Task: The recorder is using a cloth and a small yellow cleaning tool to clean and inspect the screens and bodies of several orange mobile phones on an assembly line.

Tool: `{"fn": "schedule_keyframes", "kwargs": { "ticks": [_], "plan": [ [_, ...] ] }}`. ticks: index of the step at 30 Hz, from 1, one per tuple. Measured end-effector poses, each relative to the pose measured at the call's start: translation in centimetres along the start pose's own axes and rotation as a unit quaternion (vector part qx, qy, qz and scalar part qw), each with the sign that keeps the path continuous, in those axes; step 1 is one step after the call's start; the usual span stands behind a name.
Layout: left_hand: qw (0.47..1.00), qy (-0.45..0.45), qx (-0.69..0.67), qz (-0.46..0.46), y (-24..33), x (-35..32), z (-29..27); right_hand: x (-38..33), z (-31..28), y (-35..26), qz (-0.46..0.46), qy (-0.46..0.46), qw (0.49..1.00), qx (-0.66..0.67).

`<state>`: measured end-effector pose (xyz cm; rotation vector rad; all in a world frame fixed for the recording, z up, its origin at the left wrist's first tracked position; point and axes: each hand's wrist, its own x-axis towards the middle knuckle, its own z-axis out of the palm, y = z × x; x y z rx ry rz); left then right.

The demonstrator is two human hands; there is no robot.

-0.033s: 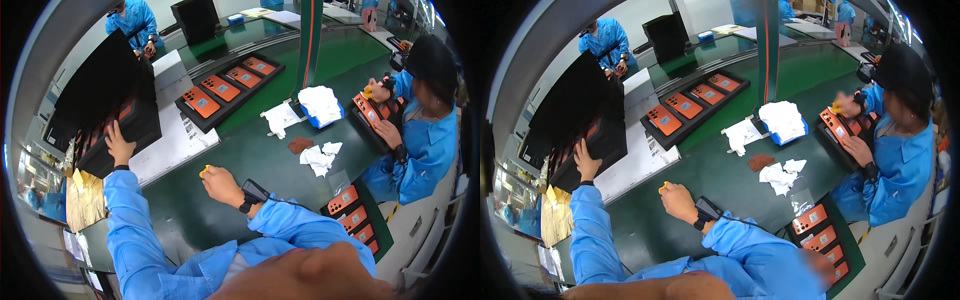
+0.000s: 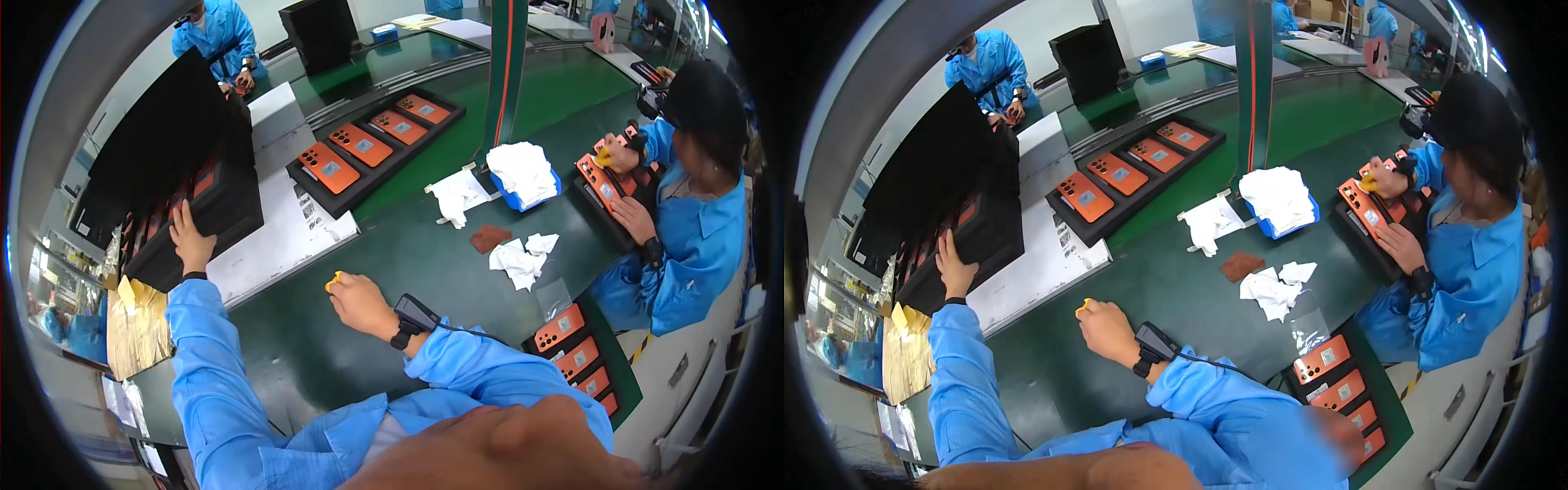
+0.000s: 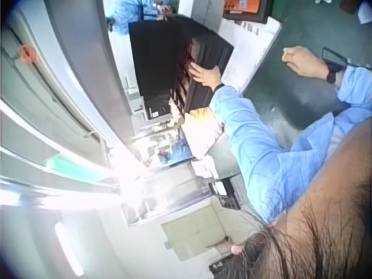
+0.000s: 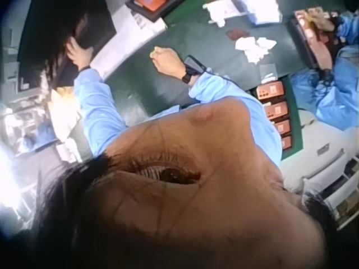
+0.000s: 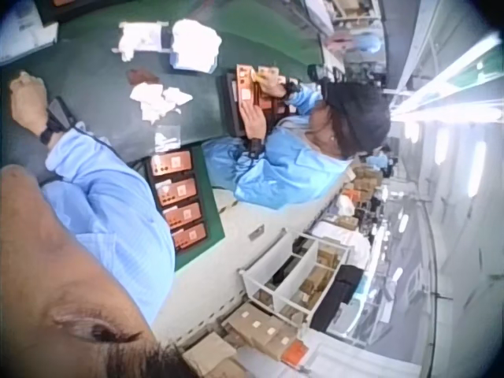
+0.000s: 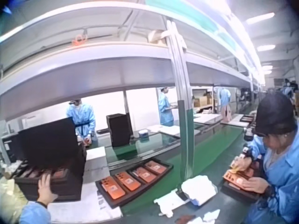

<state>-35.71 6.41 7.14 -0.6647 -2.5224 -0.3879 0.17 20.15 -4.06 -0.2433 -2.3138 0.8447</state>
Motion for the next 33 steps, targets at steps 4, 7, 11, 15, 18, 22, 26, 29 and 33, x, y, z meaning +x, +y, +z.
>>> {"fn": "schedule_keyframes", "kwargs": {
  "ticks": [4,7,11,15,18,22,26,29,33],
  "plan": [
    [0.997,-0.05,0.034,-0.045,2.1,1.7,-2.4,-0.3,0.5,1.2,0.017,-0.011,1.0,-0.01],
    [0.996,-0.04,0.035,-0.078,-2.0,3.9,-0.2,-0.2,0.3,1.1,0.008,-0.019,1.0,-0.008],
    [0.997,0.006,0.022,-0.074,-1.9,4.6,0.8,-0.2,0.0,1.1,0.011,-0.048,0.998,-0.029],
    [0.995,0.08,-0.038,-0.041,-5.6,5.4,2.4,-0.3,0.3,1.1,0.006,-0.043,0.999,-0.019],
    [0.993,0.074,-0.03,-0.086,-5.2,5.0,1.4,-0.3,0.5,1.5,0.016,-0.044,0.999,-0.012],
    [0.987,0.121,-0.096,-0.033,-10.1,3.7,1.3,-0.3,0.5,1.3,0.003,-0.031,0.999,-0.018],
    [0.912,0.155,-0.352,-0.139,-14.9,5.1,2.9,-0.1,0.2,1.0,0.006,-0.051,0.999,-0.016],
    [0.766,0.064,-0.538,-0.346,-7.1,5.1,-1.6,-0.1,-0.2,1.5,0.018,-0.052,0.998,-0.02],
    [0.651,0.04,-0.623,-0.431,-11.0,6.8,2.5,-0.1,0.1,1.4,0.022,-0.069,0.997,-0.001]
  ]
}}
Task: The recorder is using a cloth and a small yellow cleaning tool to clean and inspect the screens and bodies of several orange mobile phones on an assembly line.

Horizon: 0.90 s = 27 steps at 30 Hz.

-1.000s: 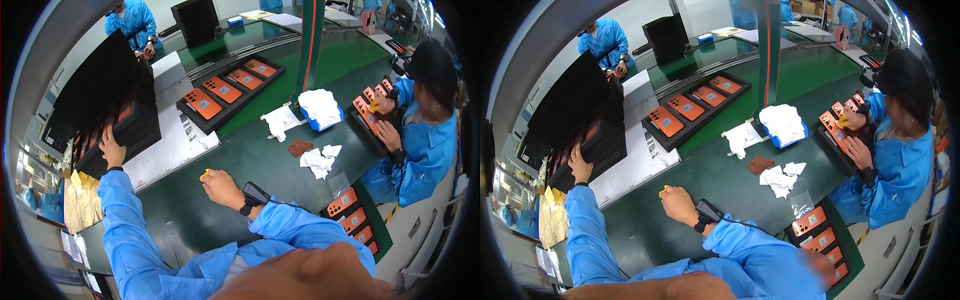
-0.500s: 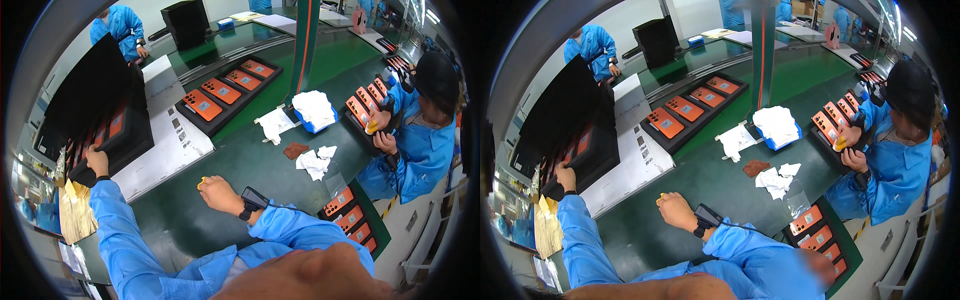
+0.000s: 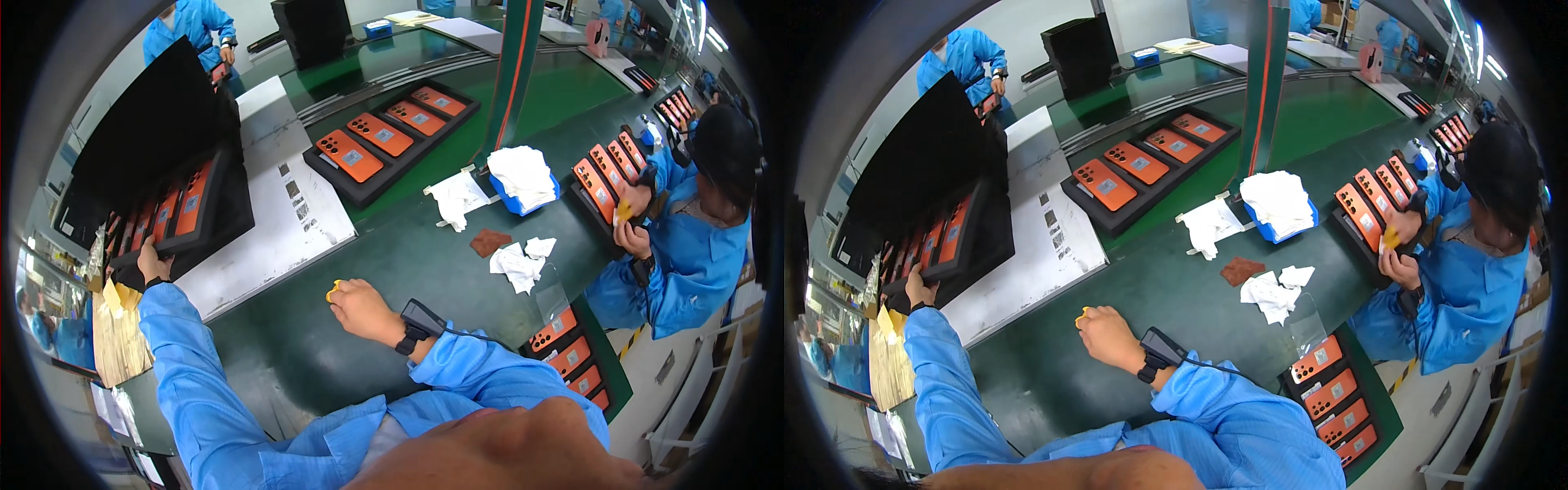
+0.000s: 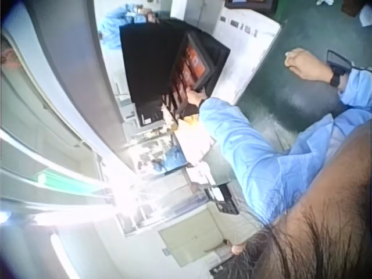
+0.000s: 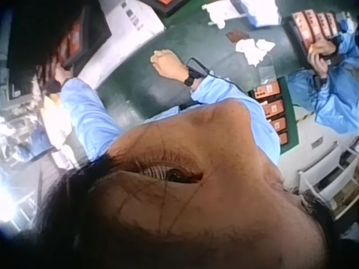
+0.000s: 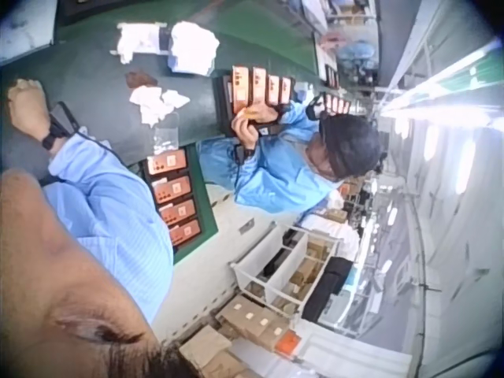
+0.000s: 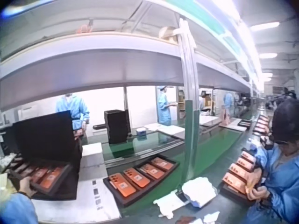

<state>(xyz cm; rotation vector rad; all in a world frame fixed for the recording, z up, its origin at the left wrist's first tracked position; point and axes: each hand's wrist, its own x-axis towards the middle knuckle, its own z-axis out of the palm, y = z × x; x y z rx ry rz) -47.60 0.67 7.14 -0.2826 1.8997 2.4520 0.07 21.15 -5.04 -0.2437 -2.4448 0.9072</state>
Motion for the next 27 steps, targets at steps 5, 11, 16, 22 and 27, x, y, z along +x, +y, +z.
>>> {"fn": "schedule_keyframes", "kwargs": {
  "ticks": [5,11,16,22,27],
  "plan": [
    [0.995,-0.076,0.021,0.063,-2.0,5.0,-3.8,-0.3,0.1,-0.4,-0.001,0.007,1.0,-0.008],
    [0.983,-0.117,-0.116,-0.078,-2.3,-2.7,-3.2,0.1,0.2,0.1,-0.011,0.035,0.999,0.002],
    [0.965,-0.206,-0.137,-0.086,-4.7,-12.9,-6.0,0.4,-0.7,-1.9,0.109,0.06,0.961,0.247],
    [0.967,-0.186,-0.168,-0.054,-6.8,-29.9,-5.1,-1.2,-2.1,-3.5,0.205,0.037,0.73,0.651],
    [0.962,-0.186,-0.187,-0.071,-8.3,-37.1,-6.1,-6.1,-4.7,-5.4,0.246,0.149,0.725,0.625]
  ]
}}
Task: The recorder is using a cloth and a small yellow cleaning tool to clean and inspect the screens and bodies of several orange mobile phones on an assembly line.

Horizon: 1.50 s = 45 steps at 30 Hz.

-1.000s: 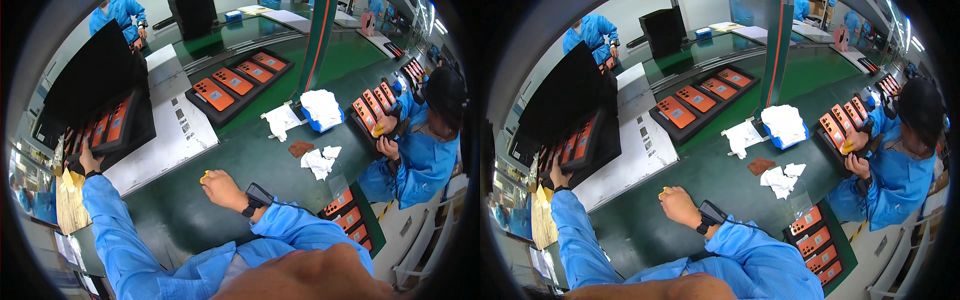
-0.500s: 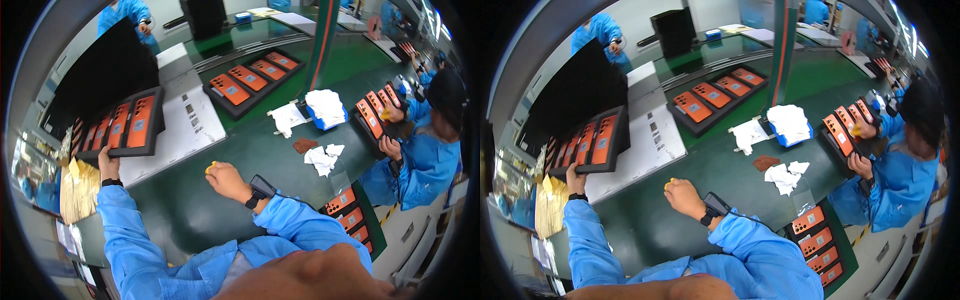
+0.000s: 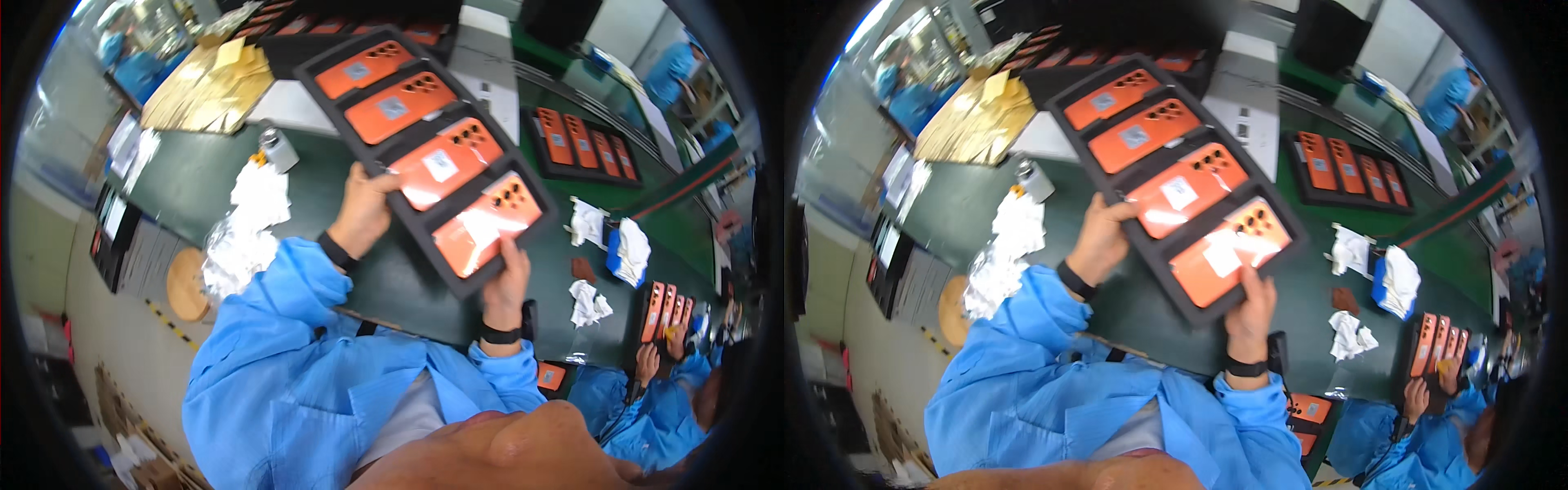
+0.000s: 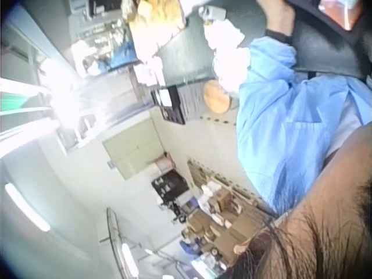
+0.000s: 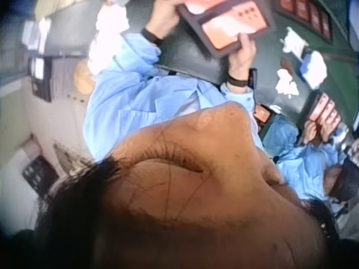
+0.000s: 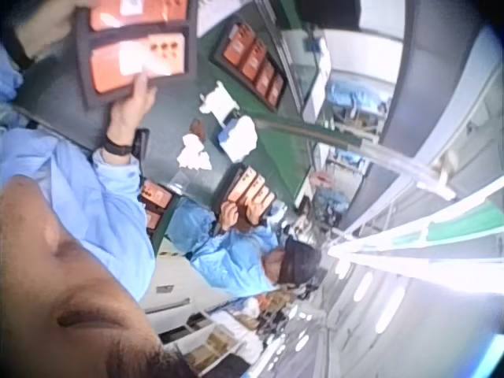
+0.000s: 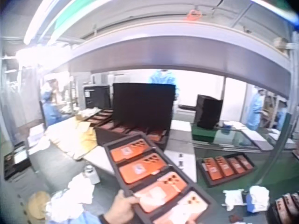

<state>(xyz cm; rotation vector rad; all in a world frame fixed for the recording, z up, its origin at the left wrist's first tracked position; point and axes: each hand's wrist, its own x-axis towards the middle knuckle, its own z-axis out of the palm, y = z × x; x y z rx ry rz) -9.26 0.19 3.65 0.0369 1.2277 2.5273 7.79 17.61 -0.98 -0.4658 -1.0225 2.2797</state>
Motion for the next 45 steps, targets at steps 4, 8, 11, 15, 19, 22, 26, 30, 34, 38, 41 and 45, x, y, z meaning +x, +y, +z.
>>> {"fn": "schedule_keyframes", "kwargs": {
  "ticks": [4,8,11,15,19,22,26,30,34,38,41,45],
  "plan": [
    [0.998,-0.023,-0.015,-0.063,-3.0,-4.6,0.0,-2.4,-5.6,-2.1,0.001,0.015,0.999,-0.036],
    [0.975,-0.032,-0.029,-0.217,-5.1,-9.0,-0.9,-4.8,-8.0,-5.0,0.034,0.018,0.996,-0.077],
    [0.956,-0.035,-0.041,-0.289,-7.1,-11.3,-2.4,-5.4,-10.6,-6.1,0.061,0.031,0.99,-0.124],
    [0.937,-0.087,-0.001,-0.339,-6.9,-13.5,-3.3,-5.2,-12.2,-6.6,0.126,0.092,0.974,-0.164],
    [0.905,-0.109,0.028,-0.411,-7.2,-14.3,-5.2,-4.5,-11.1,-7.2,0.115,0.078,0.957,-0.255],
    [0.879,-0.116,0.051,-0.459,-7.0,-14.5,-5.9,-3.3,-11.2,-7.2,0.053,0.052,0.912,-0.403],
    [0.832,-0.194,0.106,-0.509,-6.3,-14.6,-6.9,-1.7,-10.8,-7.4,-0.067,0.081,0.68,-0.726],
    [0.817,-0.364,0.195,-0.404,-4.5,-13.8,-4.9,-2.1,-8.4,-7.0,-0.273,0.08,0.506,-0.814],
    [0.833,-0.351,0.424,0.052,-5.6,-10.4,-1.5,-3.9,-5.6,-5.3,-0.259,0.032,0.563,-0.784],
    [0.723,-0.321,0.565,0.232,-10.0,-8.8,0.6,-5.2,-5.1,-0.9,-0.223,0.004,0.514,-0.828],
    [0.653,-0.321,0.645,0.232,-11.6,-9.2,1.6,-5.2,-4.9,-1.1,-0.161,0.014,0.584,-0.795],
    [0.583,-0.295,0.718,0.241,-12.4,-9.2,2.6,-4.9,-4.2,-1.3,-0.173,-0.001,0.571,-0.802]
  ]
}}
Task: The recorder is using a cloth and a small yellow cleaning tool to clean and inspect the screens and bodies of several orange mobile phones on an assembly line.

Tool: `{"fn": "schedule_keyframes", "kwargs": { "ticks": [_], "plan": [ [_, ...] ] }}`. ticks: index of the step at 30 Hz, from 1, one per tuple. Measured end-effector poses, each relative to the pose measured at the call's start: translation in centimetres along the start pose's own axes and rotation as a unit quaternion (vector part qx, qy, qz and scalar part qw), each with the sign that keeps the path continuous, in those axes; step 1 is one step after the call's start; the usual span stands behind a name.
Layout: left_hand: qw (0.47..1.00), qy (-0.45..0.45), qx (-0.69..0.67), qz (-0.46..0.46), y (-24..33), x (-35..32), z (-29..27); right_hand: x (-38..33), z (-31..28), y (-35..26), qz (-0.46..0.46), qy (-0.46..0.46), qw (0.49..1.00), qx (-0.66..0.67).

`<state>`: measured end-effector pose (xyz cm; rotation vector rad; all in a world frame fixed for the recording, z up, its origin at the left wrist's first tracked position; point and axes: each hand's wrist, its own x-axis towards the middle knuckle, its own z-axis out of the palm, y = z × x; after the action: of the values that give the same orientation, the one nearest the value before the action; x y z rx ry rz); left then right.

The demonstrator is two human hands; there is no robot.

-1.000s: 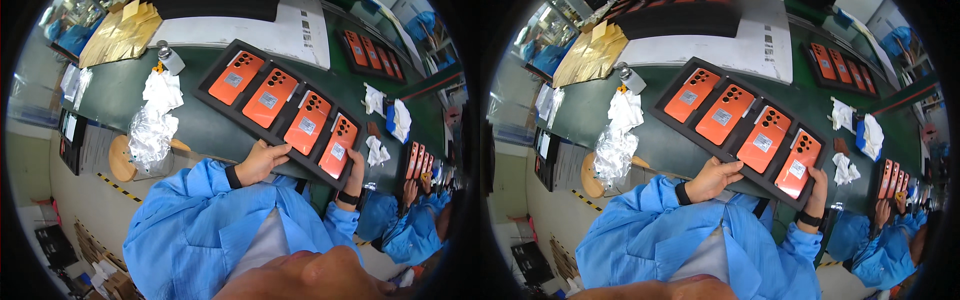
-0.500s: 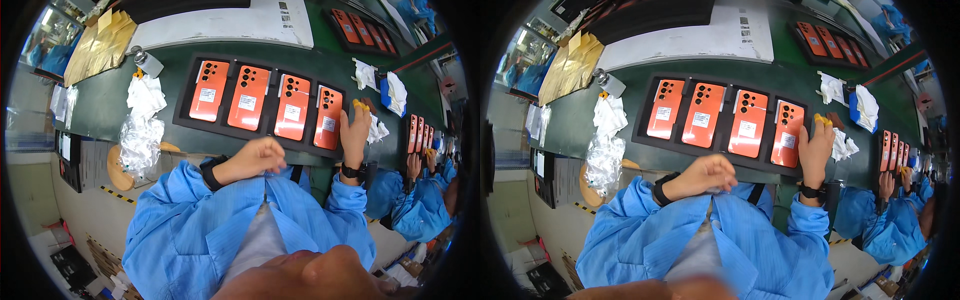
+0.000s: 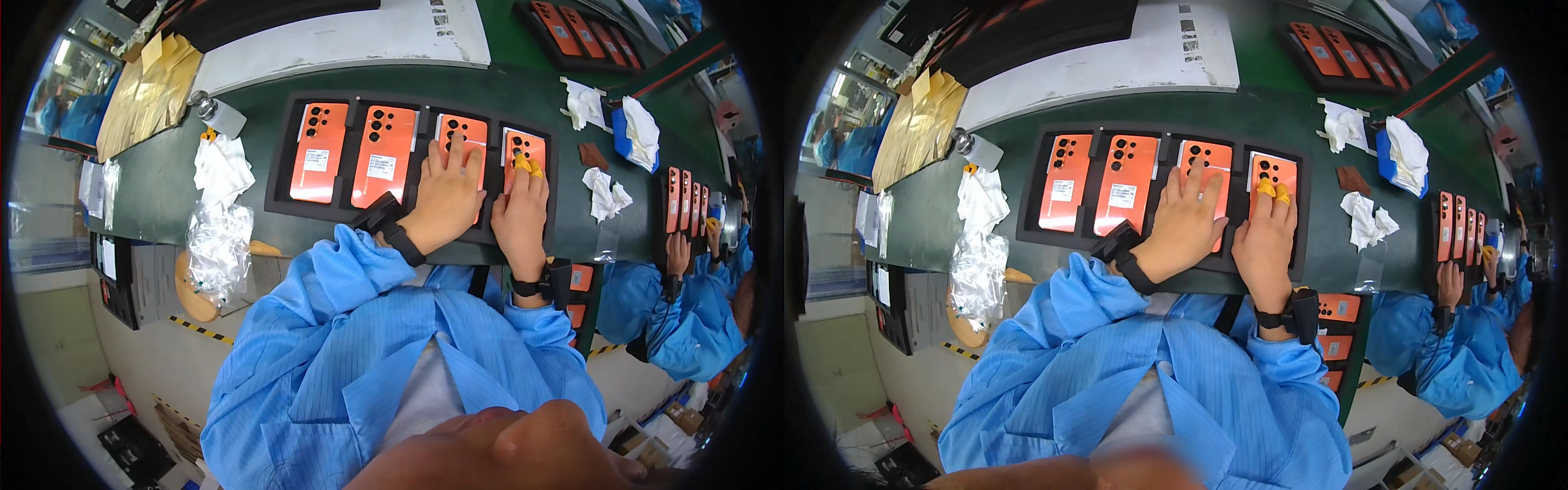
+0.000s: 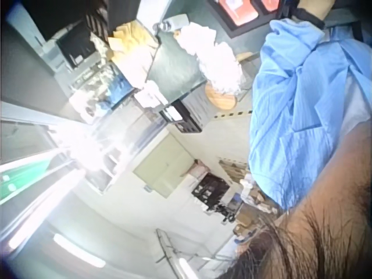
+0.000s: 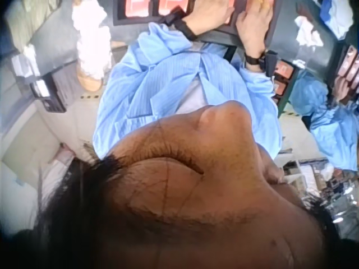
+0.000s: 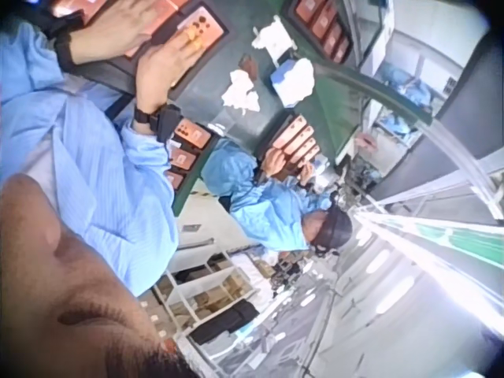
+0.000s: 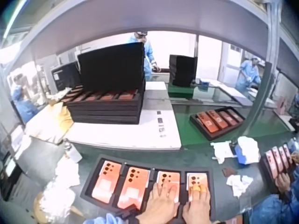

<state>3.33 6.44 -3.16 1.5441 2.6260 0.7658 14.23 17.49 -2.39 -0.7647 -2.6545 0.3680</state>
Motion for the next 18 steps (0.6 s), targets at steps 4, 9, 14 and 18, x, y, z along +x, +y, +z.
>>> {"fn": "schedule_keyframes", "kwargs": {
  "ticks": [4,9,14,18],
  "plan": [
    [0.998,-0.052,0.034,-0.03,0.5,1.8,-1.2,0.3,0.0,0.4,-0.011,-0.003,1.0,0.004],
    [0.993,-0.077,0.07,-0.064,1.1,3.5,-1.6,0.5,-0.8,0.2,0.028,-0.003,0.999,0.038],
    [0.991,-0.077,0.062,-0.087,1.5,3.9,-2.2,1.0,-2.2,1.2,0.056,0.037,0.982,0.178],
    [0.987,-0.025,-0.106,-0.12,-0.6,4.0,-3.0,0.7,-3.2,3.0,0.148,0.004,0.929,0.339]
  ]
}}
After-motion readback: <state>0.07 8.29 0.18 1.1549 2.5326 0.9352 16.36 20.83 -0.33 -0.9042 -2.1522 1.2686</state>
